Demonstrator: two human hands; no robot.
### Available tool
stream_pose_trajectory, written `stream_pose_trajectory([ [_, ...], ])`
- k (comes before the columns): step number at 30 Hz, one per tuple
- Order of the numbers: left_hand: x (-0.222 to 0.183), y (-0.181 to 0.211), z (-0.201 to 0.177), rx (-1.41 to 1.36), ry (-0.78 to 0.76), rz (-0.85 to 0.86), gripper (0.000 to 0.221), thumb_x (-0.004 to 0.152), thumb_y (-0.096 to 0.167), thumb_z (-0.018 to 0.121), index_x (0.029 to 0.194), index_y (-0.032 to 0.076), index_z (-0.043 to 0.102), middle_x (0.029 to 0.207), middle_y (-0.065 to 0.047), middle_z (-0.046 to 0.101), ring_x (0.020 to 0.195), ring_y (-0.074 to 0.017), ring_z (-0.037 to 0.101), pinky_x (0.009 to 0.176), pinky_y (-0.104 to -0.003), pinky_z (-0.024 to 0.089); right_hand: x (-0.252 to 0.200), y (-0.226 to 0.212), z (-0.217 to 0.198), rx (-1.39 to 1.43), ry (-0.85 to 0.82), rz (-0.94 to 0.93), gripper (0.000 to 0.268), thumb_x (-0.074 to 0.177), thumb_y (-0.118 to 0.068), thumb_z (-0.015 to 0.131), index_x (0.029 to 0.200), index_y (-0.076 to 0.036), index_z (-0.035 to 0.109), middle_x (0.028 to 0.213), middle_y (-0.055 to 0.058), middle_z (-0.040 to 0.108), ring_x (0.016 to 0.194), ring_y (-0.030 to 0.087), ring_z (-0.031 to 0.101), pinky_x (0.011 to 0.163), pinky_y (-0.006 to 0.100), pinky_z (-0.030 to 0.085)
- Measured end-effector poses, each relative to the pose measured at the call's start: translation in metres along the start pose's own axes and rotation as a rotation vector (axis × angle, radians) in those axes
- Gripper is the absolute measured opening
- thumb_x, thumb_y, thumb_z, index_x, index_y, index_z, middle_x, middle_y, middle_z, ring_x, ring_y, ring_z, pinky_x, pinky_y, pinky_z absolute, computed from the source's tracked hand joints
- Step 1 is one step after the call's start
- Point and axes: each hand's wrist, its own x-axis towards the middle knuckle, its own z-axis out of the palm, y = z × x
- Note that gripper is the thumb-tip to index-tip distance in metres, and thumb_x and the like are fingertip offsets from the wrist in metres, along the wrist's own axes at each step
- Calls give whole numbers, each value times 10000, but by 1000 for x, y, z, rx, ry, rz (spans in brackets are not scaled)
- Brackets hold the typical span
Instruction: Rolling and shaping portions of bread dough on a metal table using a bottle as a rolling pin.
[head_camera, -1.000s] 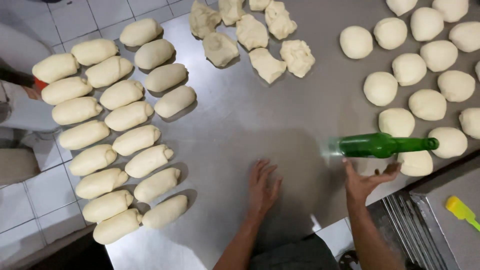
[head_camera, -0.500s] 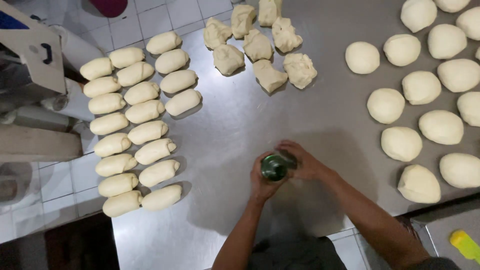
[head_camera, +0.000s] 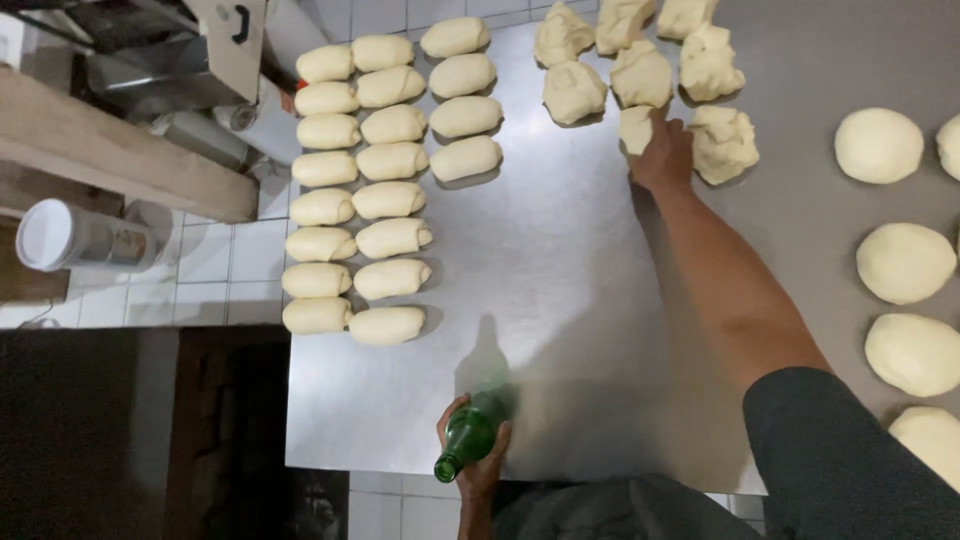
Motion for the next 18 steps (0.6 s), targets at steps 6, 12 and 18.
stream_pose_trajectory([
  [6, -8, -5, -20, 98, 47, -6, 839, 658, 92, 934, 1368, 52, 490, 1178, -136, 688, 991, -250, 718, 882, -371, 613, -3, 17, -31, 649, -177, 287, 576, 869, -267, 784, 1392, -78, 636, 1304, 182, 700, 1151, 338, 691, 881, 481, 515],
  [12, 3, -11, -38, 121, -137, 80, 837, 653, 150, 973, 1351, 53, 522, 1147, -118, 722, 972, -197, 748, 870, -337, 626, -186, -73, -95, 2186, -403, 180, 756, 897, -600, 622, 1483, -134, 518, 1469, 106, 602, 1314, 332, 606, 1011, 625, 485],
  [18, 10, -23, -70, 161, -262, 273, 824, 636, 200, 990, 1321, 40, 560, 1228, -118, 682, 1072, -245, 702, 925, -366, 594, -327, -134, -59, 2491, -308, 352, 789, 938, -569, 578, 1558, -95, 464, 1520, 176, 535, 1412, 420, 551, 1212, 620, 421],
])
